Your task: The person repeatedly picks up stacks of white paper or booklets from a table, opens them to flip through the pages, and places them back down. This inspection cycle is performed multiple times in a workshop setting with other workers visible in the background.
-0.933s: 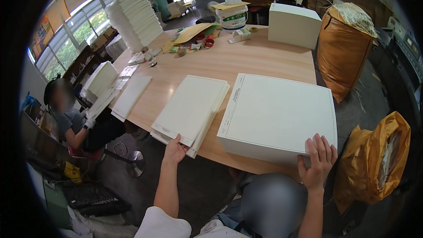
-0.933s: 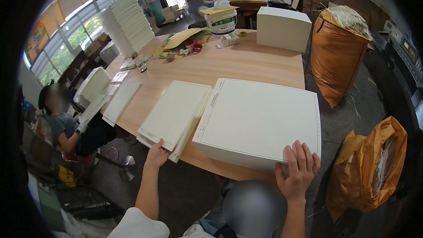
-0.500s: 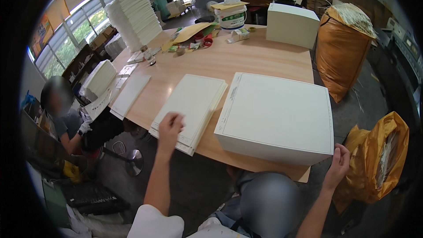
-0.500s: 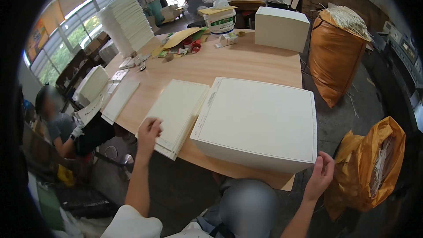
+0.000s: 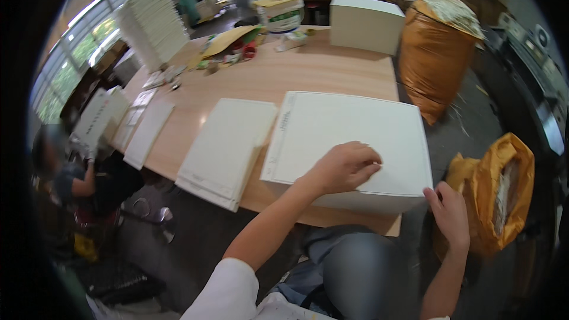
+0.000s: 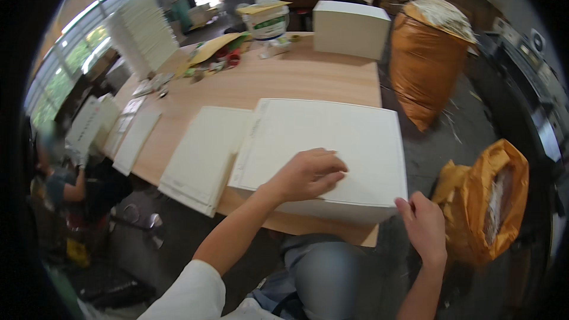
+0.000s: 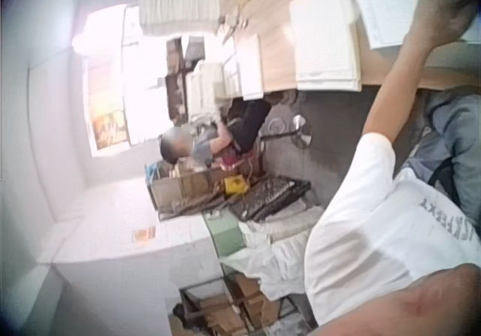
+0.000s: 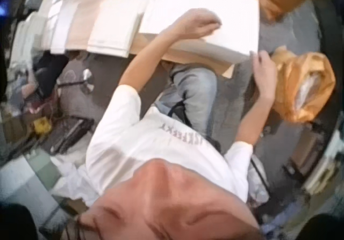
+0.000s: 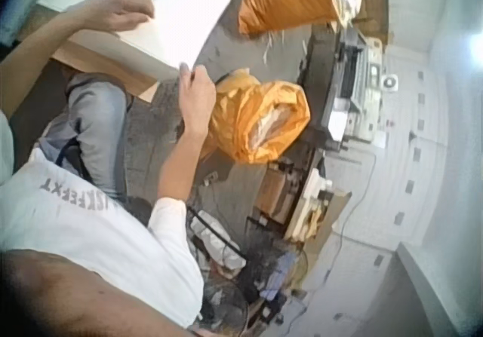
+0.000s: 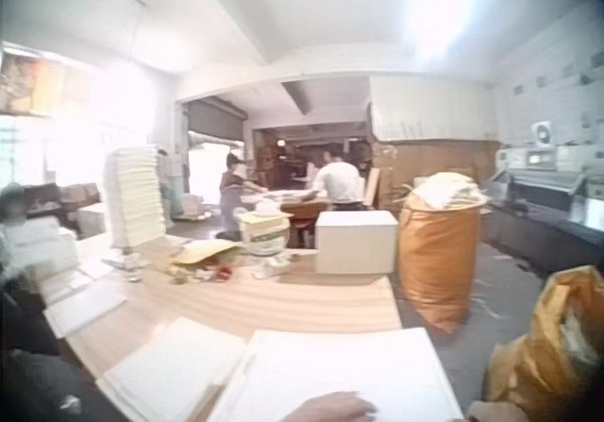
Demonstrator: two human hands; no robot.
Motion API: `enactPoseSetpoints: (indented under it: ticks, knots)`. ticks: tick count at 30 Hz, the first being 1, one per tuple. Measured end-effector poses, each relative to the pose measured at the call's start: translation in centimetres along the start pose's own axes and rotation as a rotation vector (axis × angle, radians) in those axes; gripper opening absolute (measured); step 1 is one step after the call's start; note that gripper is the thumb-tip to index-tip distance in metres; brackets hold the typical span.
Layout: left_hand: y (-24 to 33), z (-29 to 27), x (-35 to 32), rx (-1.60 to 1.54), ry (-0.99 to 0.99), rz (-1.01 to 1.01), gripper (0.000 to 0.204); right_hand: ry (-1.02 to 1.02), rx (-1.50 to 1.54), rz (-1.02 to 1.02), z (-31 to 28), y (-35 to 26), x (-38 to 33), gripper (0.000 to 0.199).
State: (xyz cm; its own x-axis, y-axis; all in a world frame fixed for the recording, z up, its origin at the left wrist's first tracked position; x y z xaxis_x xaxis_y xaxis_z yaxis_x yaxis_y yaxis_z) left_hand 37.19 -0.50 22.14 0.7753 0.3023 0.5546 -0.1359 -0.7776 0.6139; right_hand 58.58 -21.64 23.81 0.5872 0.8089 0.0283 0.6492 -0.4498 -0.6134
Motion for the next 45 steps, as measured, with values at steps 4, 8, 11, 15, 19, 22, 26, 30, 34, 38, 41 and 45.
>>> enactPoseSetpoints:
  ticks: [4, 8, 11, 15, 19, 22, 26, 30, 34, 38, 41, 45]
  knots:
    - [0.6, -0.1, 0.3, 0.102, 0.035, 0.088, 0.017, 0.241, 0.182, -0.053, -1.1, -3.6, 0.3, 0.043]
    - [2.1, -0.1, 0.5, 0.138, -0.026, 0.043, 0.026, 0.294, 0.755, -0.058, 2.9, -3.9, 2.2, 0.045]
    - [1.8, -0.2, 0.6, 0.098, -0.004, 0.048, 0.039, 0.182, 0.931, -0.029, 1.8, -3.9, 2.1, 0.043]
    - [1.9, -0.6, 0.8, -0.019, -0.048, 0.077, 0.054, 0.106, 1.04, 0.039, 1.7, -3.7, 2.5, 0.037]
    - [1.8, -0.5, 0.8, -0.088, -0.116, 0.033, 0.062, 0.02, 1.357, 0.124, 1.9, -4.3, 2.7, 0.034]
    - [1.3, -0.6, 0.7, -0.122, -0.113, 0.031, 0.067, 0.019, 1.373, 0.121, 1.9, -4.5, 2.8, 0.035]
    - [1.2, -0.8, 0.8, -0.168, -0.071, -0.034, 0.069, 0.006, 1.332, 0.101, 1.8, -4.2, 3.1, 0.037]
    - [0.8, -0.3, 0.5, -0.35, 0.0, -0.154, 0.059, 0.041, 1.3, 0.055, 1.9, -4.4, 3.2, 0.038]
    - [1.5, -0.4, 0.9, -0.276, 0.002, -0.145, 0.045, 0.249, 0.717, -0.064, 2.1, -4.7, 3.5, 0.035]
    - [2.1, -0.5, 0.9, -0.099, -0.061, 0.052, 0.043, 0.03, 1.205, 0.065, 1.4, -5.6, 3.7, 0.034]
    - [2.2, -0.3, 0.7, -0.059, -0.076, 0.032, 0.051, 0.041, 1.264, 0.062, 1.7, -5.6, 3.7, 0.035]
    - [1.2, -0.6, 0.6, -0.114, -0.077, -0.006, 0.053, 0.033, 1.232, 0.042, 1.7, -5.3, 3.7, 0.036]
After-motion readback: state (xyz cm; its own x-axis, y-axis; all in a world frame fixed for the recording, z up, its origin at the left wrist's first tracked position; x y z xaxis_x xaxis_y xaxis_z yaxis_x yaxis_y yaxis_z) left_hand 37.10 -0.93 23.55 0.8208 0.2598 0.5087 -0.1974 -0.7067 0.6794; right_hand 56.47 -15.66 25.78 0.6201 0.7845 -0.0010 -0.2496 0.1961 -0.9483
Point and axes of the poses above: each hand's wrist, its own x-axis towards the middle knuckle, its own z-axis out of the palm, y = z × x, the point moved 3 cm from there along x, towards the middle knuckle, and after that the axes turned 3 degrees about z, right-handed, at the moved point
